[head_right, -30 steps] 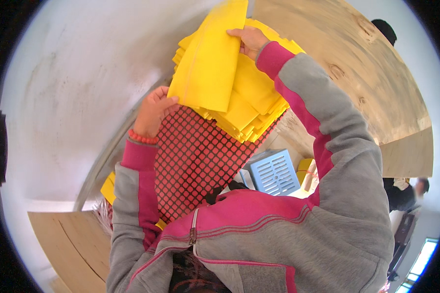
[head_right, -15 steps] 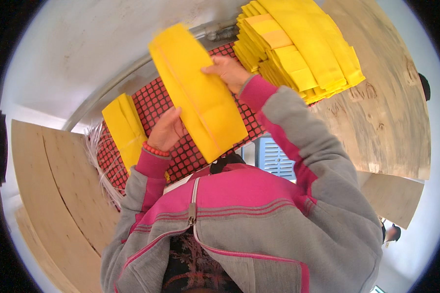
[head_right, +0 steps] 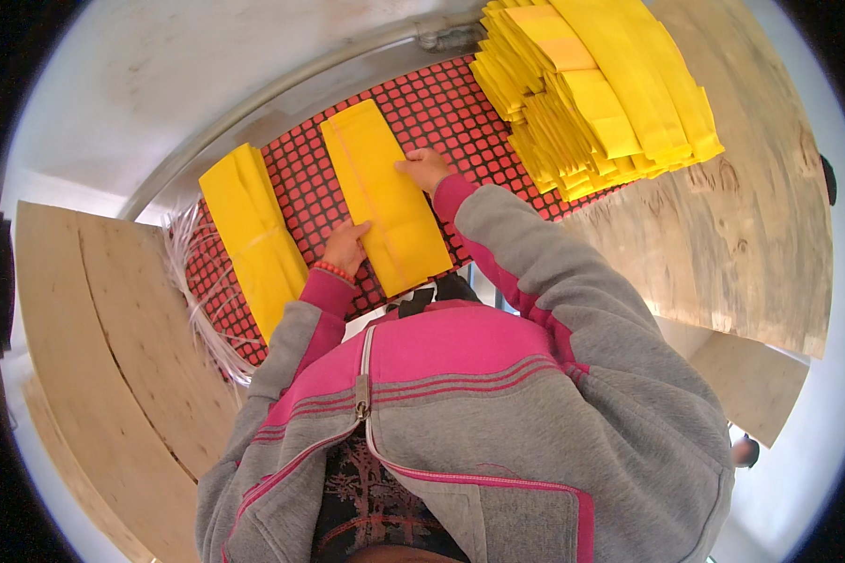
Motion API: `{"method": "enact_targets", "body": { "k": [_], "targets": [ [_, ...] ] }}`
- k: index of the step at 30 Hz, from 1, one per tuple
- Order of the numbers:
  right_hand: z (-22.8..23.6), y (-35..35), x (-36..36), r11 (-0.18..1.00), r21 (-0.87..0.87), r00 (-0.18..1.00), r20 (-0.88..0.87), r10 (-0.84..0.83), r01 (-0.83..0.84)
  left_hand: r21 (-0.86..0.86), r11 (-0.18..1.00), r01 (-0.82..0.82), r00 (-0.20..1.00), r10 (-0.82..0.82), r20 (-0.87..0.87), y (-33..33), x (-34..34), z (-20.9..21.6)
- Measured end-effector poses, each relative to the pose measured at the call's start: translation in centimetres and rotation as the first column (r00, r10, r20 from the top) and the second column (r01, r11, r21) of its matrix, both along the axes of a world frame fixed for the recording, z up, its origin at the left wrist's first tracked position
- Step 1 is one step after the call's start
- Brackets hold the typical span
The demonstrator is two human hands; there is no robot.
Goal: The person gathers yellow envelopes from a stack, aligns them into a neat pile, and secures the bundle with a white plastic tie. The person repeats this process to create multiple tied bundles on the table.
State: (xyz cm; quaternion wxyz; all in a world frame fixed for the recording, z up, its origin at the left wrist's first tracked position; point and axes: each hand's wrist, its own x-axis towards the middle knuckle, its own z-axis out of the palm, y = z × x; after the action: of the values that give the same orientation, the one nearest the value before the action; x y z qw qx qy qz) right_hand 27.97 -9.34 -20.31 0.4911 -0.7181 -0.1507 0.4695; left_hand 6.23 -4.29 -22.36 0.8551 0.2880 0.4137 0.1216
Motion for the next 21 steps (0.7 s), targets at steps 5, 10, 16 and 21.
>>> {"method": "enact_targets", "body": {
  "k": [5, 10, 16, 21],
  "targets": [
    [4.7, -2.9, 0.6, 0.970, -0.125, 0.757, 0.608, 0.241, -0.208, 0.117, 0.989, 0.090, 0.955, -0.052, -0.293, 0.3, -0.4, 1.0],
    [17.1, -10.3, 0.3, 0.835, 0.307, 0.878, 0.306, 0.368, -0.457, 0.223, 0.949, 0.222, 0.895, -0.108, -0.432, 0.3, -1.4, 1.9],
    [29.9, -15.2, 13.6, 0.882, 0.338, 0.621, 0.781, -0.069, -0.327, 0.441, 0.830, 0.341, 0.880, -0.117, -0.460, 0.2, -3.3, 1.6],
    [28.7, -16.2, 28.1, 0.990, -0.118, 0.381, 0.921, 0.078, 0.084, 0.613, 0.692, 0.380, 0.875, -0.055, -0.480, 0.8, -3.6, 1.8]
  ]
}}
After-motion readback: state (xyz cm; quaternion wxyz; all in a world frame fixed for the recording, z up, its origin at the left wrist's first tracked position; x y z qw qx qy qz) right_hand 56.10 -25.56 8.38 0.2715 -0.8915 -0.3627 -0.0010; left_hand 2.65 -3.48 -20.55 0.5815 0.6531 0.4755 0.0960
